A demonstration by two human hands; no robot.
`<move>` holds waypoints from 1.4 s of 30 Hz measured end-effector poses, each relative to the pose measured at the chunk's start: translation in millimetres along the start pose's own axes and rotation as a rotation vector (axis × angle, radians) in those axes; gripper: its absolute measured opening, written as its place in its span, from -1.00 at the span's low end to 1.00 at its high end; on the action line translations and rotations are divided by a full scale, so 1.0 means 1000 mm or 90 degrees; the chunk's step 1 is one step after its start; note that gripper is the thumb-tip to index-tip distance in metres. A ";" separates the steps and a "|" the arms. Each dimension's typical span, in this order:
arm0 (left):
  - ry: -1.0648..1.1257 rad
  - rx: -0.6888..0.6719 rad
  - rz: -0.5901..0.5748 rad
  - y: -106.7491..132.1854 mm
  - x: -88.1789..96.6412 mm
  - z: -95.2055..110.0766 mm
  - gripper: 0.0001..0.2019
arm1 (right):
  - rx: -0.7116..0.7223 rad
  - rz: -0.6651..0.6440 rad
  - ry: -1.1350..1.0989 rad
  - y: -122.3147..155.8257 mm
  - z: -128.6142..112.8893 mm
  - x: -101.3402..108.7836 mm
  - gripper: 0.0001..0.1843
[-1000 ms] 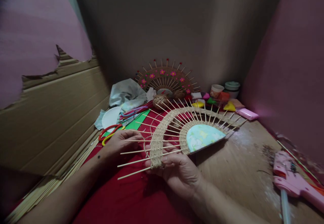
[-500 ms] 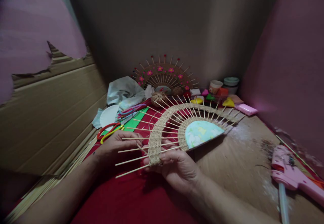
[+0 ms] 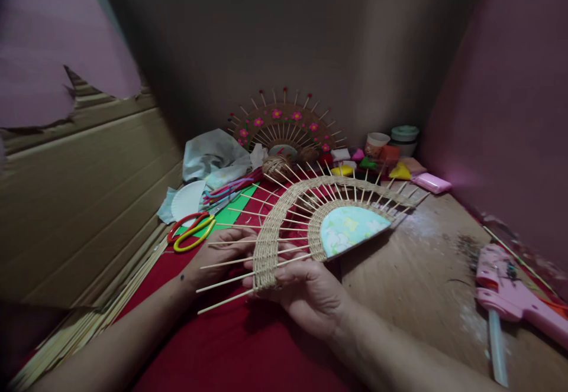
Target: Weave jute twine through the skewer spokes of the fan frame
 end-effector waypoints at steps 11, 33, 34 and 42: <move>-0.019 -0.013 0.026 -0.002 -0.004 -0.004 -0.81 | -0.008 0.012 -0.005 0.001 0.000 -0.002 -0.58; -0.216 -0.136 0.014 -0.003 0.009 0.003 -0.79 | 0.070 0.146 0.007 -0.004 0.008 0.000 -0.44; -0.233 -0.140 0.018 -0.003 0.011 0.004 -0.78 | 0.068 0.149 0.006 -0.003 0.008 0.000 -0.44; -0.274 -0.153 0.007 -0.003 0.021 0.012 -0.83 | 0.057 0.159 -0.002 -0.002 0.008 0.001 -0.46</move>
Point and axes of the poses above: each hand's wrist, its own y-axis away from the middle knuckle, its own x-axis out of the back of the hand, z = x × y, the point moved 2 cm from there along -y, towards the middle knuckle, and after that the axes turned 5 degrees about -x, right-handed, at the moved point
